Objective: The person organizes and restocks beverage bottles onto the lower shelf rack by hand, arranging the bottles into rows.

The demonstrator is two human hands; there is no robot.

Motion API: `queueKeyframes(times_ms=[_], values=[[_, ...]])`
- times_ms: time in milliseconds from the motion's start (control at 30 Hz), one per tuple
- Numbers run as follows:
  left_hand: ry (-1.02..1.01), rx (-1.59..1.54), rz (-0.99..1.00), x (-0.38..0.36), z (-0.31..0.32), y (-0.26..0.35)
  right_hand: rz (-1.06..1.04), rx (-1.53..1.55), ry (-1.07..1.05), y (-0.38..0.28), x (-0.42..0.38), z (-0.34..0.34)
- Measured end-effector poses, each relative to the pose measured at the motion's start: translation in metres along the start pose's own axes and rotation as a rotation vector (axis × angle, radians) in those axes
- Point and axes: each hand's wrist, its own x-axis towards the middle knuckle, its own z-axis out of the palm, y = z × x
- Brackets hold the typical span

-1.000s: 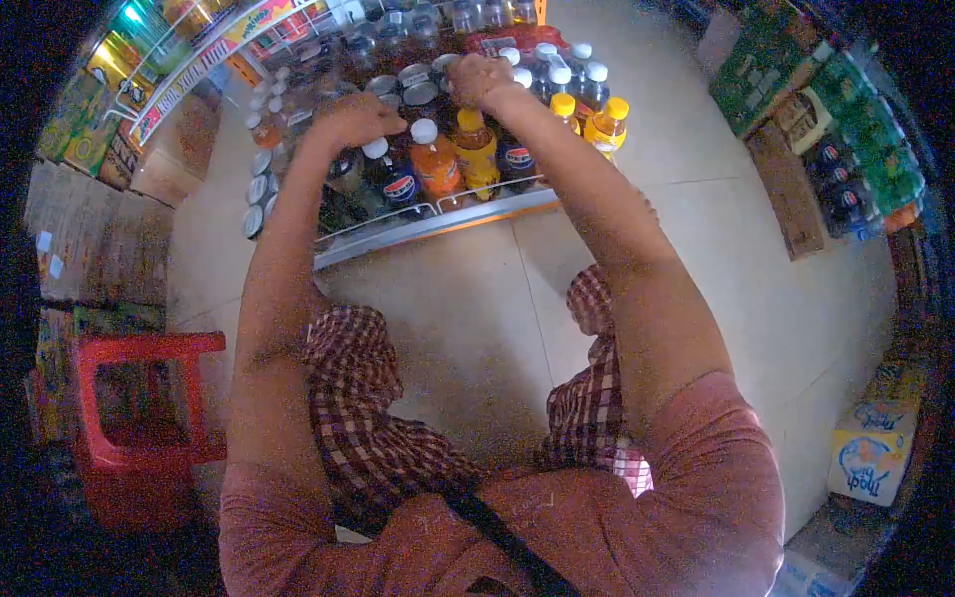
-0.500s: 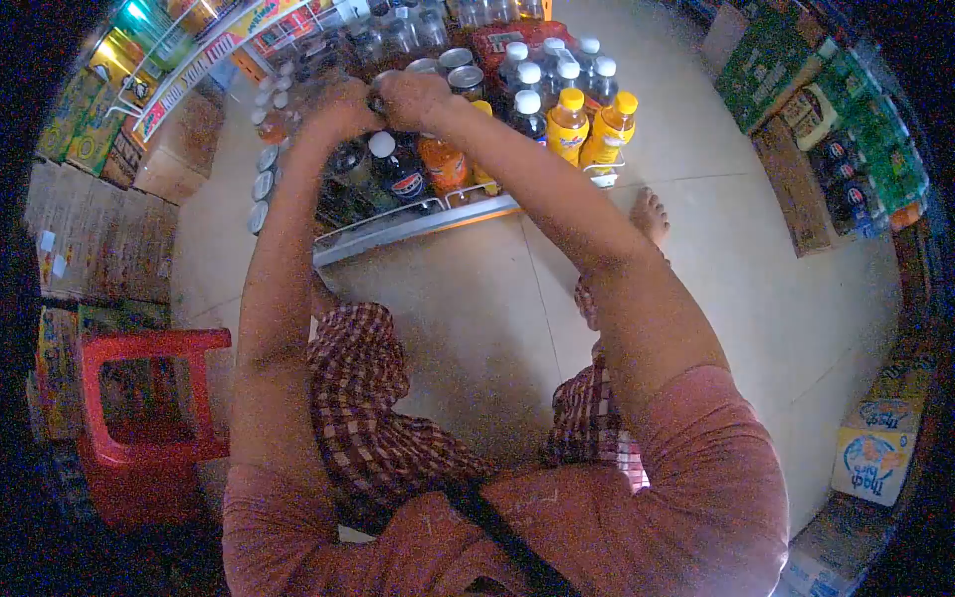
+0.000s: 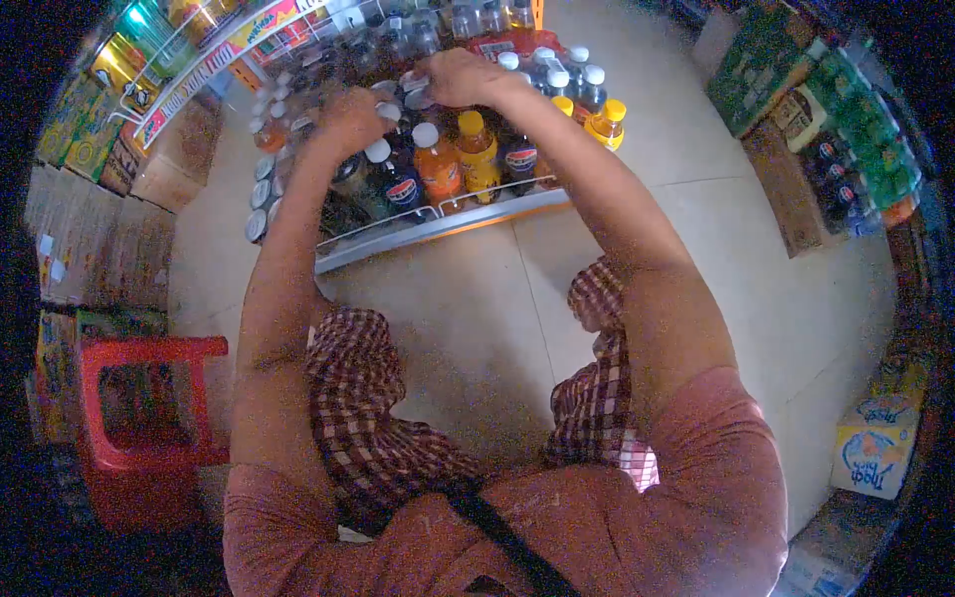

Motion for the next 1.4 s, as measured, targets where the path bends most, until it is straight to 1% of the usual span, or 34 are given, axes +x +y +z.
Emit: queueKeyframes(times_ms=[33,100,167,200,233,300,333,400,433,500,533,567,600,633,667,700,800,833,900,933,1000,1067,1100,1133,1167,1200,1233,1300,1333,1400], values=[[0.004,-0.004,0.001,0.002,0.003,0.003,0.007,0.012,-0.029,0.001,-0.009,-0.013],[0.018,-0.066,0.091,0.002,0.007,0.013,-0.004,-0.003,-0.066,0.005,-0.022,-0.022],[0.004,-0.044,0.07,0.001,0.006,0.028,0.066,0.068,-0.379,0.004,-0.033,-0.029],[-0.011,-0.019,0.046,-0.001,0.002,0.036,0.007,-0.059,-0.46,0.006,-0.031,-0.022],[-0.012,-0.016,0.057,-0.003,0.001,0.042,0.017,-0.057,-0.455,0.008,-0.032,-0.014],[-0.028,-0.006,0.068,-0.005,-0.003,0.051,0.128,-0.079,-0.355,0.007,-0.036,-0.006],[-0.03,0.0,0.077,-0.005,-0.006,0.055,0.134,-0.099,-0.293,0.003,-0.038,-0.006],[-0.183,0.117,0.1,-0.003,-0.01,0.059,0.174,-0.151,-0.292,-0.002,-0.039,-0.014],[-0.185,0.124,0.105,-0.001,-0.008,0.057,0.207,-0.205,-0.297,-0.003,-0.038,-0.015],[-0.153,0.012,0.129,0.001,0.001,0.048,0.236,-0.202,-0.26,0.002,-0.033,-0.007],[-0.159,0.016,0.136,0.007,0.009,0.039,0.259,-0.206,-0.227,0.001,-0.03,-0.006],[-0.155,-0.074,0.178,0.014,0.015,0.029,0.266,-0.2,-0.227,-0.001,-0.026,-0.002],[-0.15,-0.167,0.218,0.013,0.01,0.03,0.25,-0.191,-0.171,-0.007,-0.021,-0.001],[-0.16,-0.168,0.221,0.011,0.007,0.034,0.232,-0.18,-0.118,-0.012,-0.018,0.001],[-0.197,-0.127,0.134,0.01,0.002,0.037,0.197,-0.151,-0.035,-0.018,-0.018,0.001],[-0.233,-0.085,0.046,0.007,-0.005,0.04,0.194,-0.149,-0.037,-0.017,-0.016,0.006],[-0.201,-0.043,0.019,0.013,0.005,0.033,0.255,-0.129,-0.064,-0.014,-0.008,0.022],[-0.202,-0.041,0.021,0.021,0.017,0.024,0.273,-0.12,-0.078,-0.013,-0.007,0.028],[-0.188,-0.108,0.001,0.03,0.03,0.016,0.295,-0.111,-0.09,-0.009,-0.008,0.031],[-0.187,-0.106,0.004,0.029,0.03,0.015,0.26,-0.084,-0.087,-0.009,-0.008,0.03],[-0.03,-0.033,0.103,0.022,0.029,0.017,0.227,-0.056,-0.079,-0.008,-0.011,0.022],[-0.011,-0.06,0.107,0.016,0.024,0.022,0.208,-0.005,-0.108,-0.005,-0.017,0.006],[0.007,-0.092,0.107,0.015,0.022,0.024,0.1,0.061,-0.06,-0.003,-0.025,-0.009],[0.009,-0.093,0.108,0.016,0.021,0.026,0.104,0.009,-0.119,0.011,-0.023,-0.009],[-0.031,-0.113,0.057,0.017,0.02,0.028,0.109,-0.043,-0.178,0.024,-0.021,-0.009],[-0.071,-0.133,0.007,0.018,0.019,0.031,0.132,-0.067,-0.243,0.02,-0.029,-0.026],[-0.071,-0.135,0.008,0.017,0.018,0.034,0.133,-0.068,-0.244,0.018,-0.036,-0.033],[-0.011,-0.164,0.077,0.015,0.014,0.042,0.242,-0.1,-0.372,0.018,-0.048,-0.042],[-0.011,-0.164,0.081,0.012,0.011,0.049,0.175,-0.157,-0.386,0.026,-0.051,-0.031],[-0.014,-0.132,0.117,0.009,0.008,0.062,0.203,-0.148,-0.387,0.03,-0.056,-0.017]])
